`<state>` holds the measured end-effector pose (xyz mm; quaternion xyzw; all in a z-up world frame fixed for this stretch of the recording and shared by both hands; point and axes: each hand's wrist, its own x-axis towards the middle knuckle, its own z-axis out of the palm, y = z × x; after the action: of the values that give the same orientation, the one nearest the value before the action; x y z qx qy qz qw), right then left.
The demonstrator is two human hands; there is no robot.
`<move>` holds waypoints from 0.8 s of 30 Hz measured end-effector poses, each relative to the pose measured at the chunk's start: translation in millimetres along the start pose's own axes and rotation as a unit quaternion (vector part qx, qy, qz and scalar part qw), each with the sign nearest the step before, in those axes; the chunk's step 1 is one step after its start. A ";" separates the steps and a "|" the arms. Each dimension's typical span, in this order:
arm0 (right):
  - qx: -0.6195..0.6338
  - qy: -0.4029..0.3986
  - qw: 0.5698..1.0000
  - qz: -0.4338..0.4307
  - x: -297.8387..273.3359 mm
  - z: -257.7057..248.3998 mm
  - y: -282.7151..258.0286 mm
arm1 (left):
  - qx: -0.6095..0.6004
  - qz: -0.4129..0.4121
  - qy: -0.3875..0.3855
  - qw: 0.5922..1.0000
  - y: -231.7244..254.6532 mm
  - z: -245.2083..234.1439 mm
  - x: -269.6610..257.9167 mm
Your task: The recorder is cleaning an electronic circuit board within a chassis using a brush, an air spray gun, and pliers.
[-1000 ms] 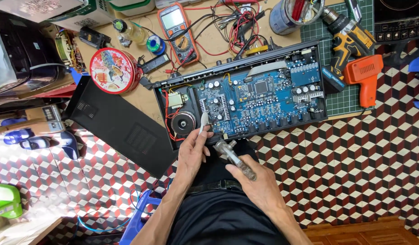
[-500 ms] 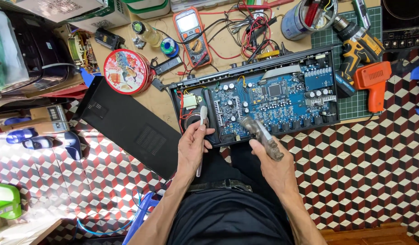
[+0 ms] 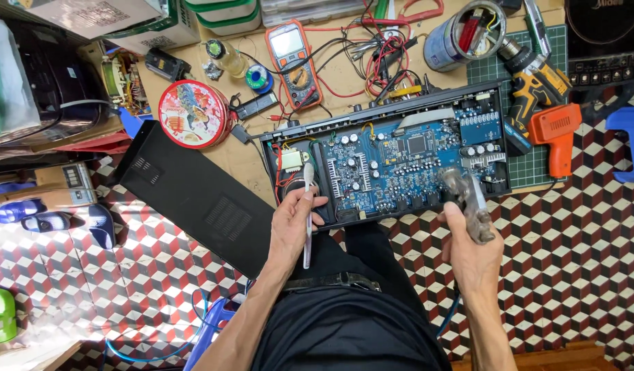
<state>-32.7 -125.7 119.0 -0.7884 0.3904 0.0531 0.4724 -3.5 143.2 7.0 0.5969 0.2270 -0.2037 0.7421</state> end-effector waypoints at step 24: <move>-0.167 -0.169 0.971 -0.010 17.6 52.8 -22.0 | -0.017 0.097 -0.001 0.995 7.7 14.3 10.1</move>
<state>9.2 -88.7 97.6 -0.8396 0.2827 0.2447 0.3940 10.4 130.5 9.9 0.6030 0.1705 -0.1270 0.7689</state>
